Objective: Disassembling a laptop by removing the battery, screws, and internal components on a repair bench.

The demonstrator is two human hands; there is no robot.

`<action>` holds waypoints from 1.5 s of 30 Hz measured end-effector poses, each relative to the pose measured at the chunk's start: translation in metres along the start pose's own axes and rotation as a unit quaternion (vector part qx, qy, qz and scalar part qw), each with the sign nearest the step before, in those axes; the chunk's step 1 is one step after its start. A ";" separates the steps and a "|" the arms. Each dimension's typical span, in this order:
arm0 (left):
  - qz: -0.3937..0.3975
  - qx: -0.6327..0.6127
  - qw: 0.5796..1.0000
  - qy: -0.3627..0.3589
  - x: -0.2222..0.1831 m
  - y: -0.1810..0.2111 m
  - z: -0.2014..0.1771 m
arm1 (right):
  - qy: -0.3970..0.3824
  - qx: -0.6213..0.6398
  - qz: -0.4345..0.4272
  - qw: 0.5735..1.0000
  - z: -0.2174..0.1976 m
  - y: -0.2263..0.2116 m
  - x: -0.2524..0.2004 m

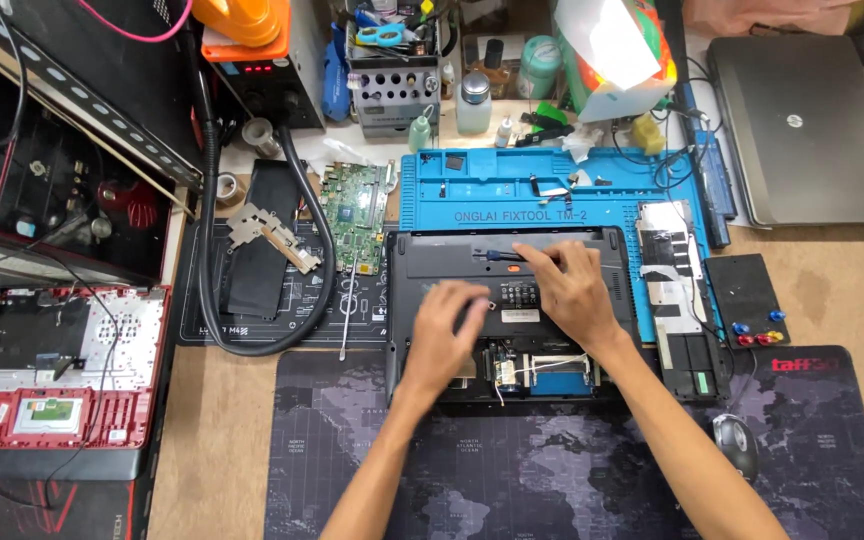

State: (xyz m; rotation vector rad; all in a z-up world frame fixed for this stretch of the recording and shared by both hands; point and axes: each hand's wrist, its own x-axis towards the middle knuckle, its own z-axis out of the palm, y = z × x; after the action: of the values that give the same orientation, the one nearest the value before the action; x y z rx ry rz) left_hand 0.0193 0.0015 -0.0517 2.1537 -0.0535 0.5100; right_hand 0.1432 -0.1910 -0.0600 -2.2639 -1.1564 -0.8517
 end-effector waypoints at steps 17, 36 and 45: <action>0.020 0.353 0.935 0.018 0.191 -0.119 0.001 | -0.017 -0.038 0.031 0.999 0.009 0.000 -0.001; -0.026 0.393 0.919 0.027 0.198 -0.146 0.031 | -0.012 -0.020 0.033 0.999 0.007 -0.003 0.003; -0.017 0.127 0.990 0.065 0.145 -0.050 -0.023 | -0.006 -0.002 0.043 0.999 0.006 -0.003 0.003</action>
State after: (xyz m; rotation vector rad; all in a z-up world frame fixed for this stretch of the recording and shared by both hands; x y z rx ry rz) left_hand 0.1551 0.0710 -0.0240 2.3574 0.1275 0.6668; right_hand 0.1437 -0.1837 -0.0621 -2.3067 -1.0565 -0.8075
